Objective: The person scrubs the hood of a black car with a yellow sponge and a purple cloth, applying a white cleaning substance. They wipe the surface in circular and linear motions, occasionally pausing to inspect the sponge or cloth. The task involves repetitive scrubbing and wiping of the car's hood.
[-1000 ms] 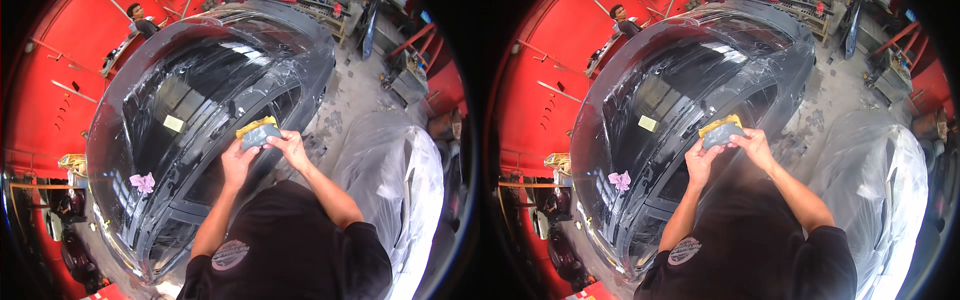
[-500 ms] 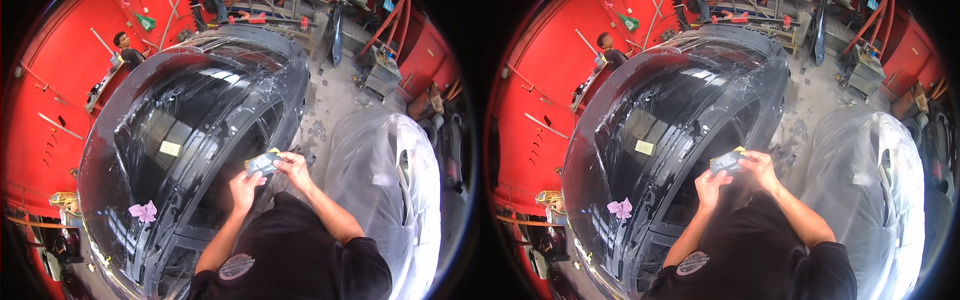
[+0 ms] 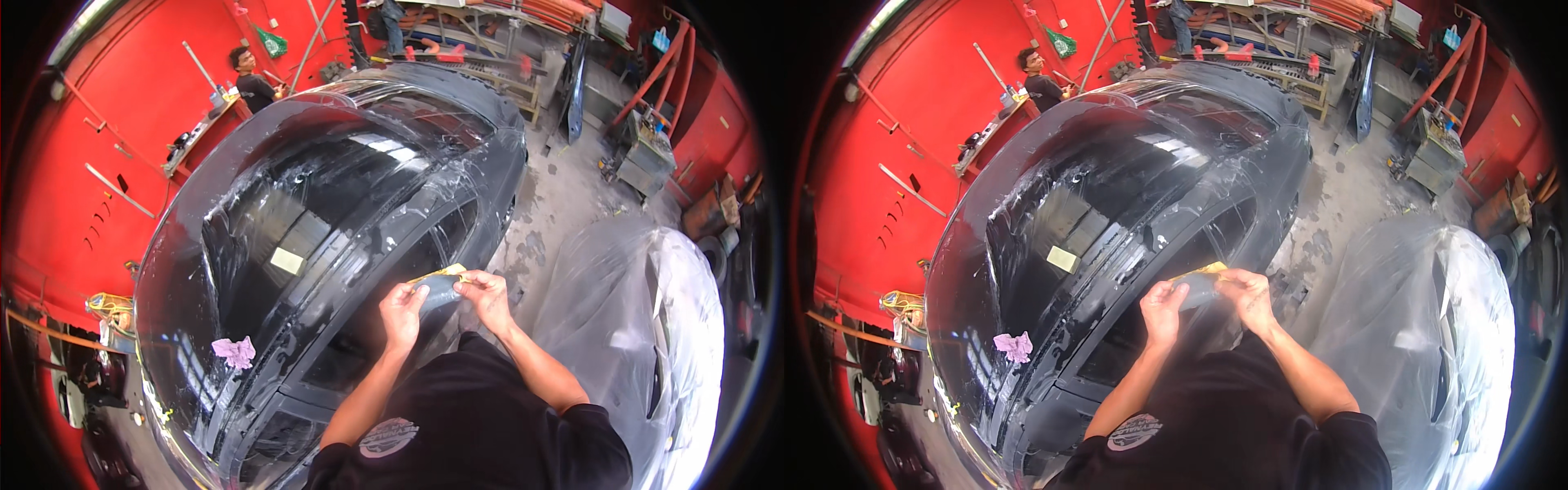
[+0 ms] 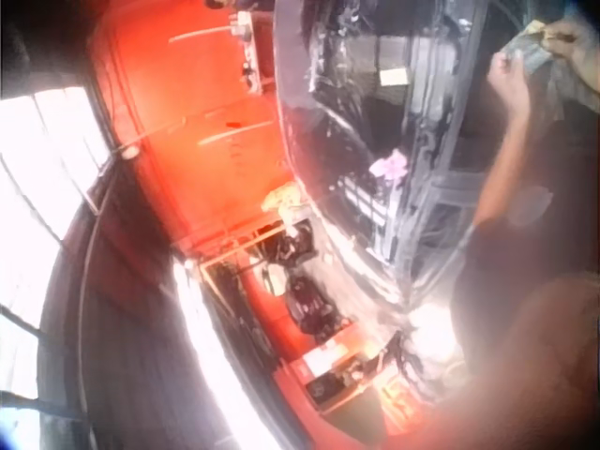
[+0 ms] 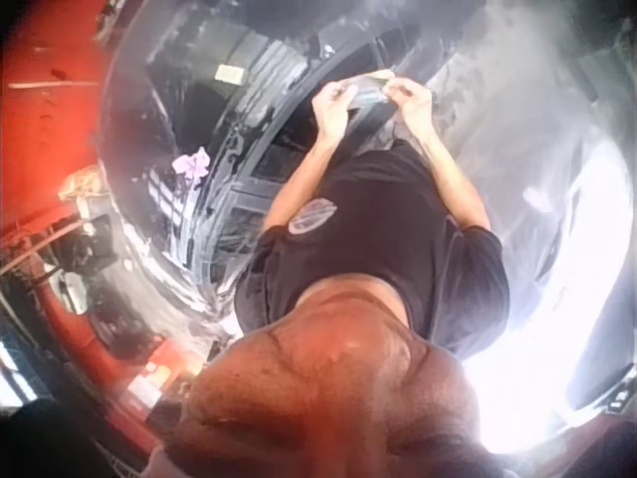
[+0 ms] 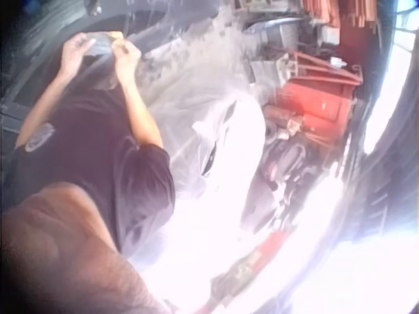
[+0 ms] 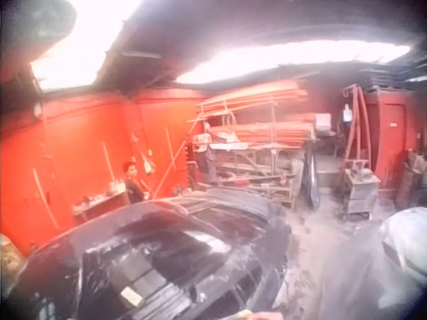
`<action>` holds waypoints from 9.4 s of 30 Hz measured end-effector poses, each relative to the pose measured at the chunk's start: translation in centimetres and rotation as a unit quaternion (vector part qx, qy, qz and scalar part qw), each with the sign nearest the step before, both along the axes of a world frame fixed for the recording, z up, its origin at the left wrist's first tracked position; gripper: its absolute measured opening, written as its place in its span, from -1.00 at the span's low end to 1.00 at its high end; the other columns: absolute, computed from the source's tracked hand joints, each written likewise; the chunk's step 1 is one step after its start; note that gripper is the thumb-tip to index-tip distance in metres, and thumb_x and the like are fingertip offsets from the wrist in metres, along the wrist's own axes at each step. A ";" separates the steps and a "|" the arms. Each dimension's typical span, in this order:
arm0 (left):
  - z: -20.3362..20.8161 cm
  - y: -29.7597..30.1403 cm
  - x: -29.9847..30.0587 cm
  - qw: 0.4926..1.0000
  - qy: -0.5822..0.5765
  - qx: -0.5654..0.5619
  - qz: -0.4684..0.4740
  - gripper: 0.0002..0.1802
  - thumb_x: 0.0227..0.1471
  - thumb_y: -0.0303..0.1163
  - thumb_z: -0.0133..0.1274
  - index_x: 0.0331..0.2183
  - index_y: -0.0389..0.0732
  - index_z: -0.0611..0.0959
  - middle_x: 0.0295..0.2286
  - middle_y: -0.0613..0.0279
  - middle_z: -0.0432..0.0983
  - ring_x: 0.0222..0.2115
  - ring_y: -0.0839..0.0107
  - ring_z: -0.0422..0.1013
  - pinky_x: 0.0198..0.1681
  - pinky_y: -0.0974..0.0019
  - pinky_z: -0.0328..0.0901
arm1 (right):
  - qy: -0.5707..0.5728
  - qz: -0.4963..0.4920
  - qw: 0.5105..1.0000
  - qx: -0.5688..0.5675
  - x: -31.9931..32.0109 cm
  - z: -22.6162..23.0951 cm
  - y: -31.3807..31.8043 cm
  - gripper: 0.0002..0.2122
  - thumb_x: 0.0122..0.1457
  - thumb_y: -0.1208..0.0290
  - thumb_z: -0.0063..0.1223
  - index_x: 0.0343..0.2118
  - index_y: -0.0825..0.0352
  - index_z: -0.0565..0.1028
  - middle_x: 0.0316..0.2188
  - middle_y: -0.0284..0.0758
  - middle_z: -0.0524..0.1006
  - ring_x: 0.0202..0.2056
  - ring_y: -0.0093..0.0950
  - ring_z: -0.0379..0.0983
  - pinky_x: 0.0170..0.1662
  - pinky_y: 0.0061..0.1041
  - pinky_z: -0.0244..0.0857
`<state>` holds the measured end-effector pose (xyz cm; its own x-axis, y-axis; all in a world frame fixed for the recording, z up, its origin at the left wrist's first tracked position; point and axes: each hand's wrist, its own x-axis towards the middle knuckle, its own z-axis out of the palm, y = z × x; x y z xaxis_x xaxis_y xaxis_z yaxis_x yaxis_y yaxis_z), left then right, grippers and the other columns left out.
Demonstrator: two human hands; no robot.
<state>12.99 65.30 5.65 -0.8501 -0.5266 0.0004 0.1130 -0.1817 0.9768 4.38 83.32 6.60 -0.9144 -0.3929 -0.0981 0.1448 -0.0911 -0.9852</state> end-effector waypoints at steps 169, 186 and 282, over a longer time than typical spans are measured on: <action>1.9 -8.6 12.6 0.945 0.168 0.250 0.131 -0.36 0.42 -0.31 0.07 0.40 -0.27 0.32 0.24 0.10 0.42 0.14 0.14 0.49 0.11 0.00 0.53 | 0.291 0.425 0.857 0.006 -0.3 5.0 -20.5 -0.70 0.30 0.58 0.16 0.07 0.47 0.61 0.08 -0.20 0.58 -0.03 -0.43 0.55 0.09 -0.45 0.43; 3.0 -10.0 13.8 0.885 0.250 0.285 0.269 -0.45 0.52 -0.20 -0.17 0.38 -0.23 0.32 0.27 0.06 0.41 0.26 0.15 0.40 0.33 0.01 0.33 | 0.452 0.426 0.782 -0.054 0.6 10.3 -18.4 -0.77 0.16 0.68 0.06 -0.15 0.38 0.66 -0.09 -0.13 0.68 0.02 -0.11 0.58 0.11 -0.24 0.44; 5.8 -10.7 15.1 0.929 0.112 -0.113 0.333 -0.41 0.32 -0.54 0.11 0.31 -0.34 0.36 0.16 -0.03 0.49 0.13 0.31 0.46 0.21 0.26 0.36 | 0.342 0.434 0.833 -0.026 7.3 6.8 -21.3 -0.45 0.34 0.27 0.20 0.36 0.30 0.40 0.40 -0.02 0.29 0.43 -0.17 0.21 0.37 -0.22 0.21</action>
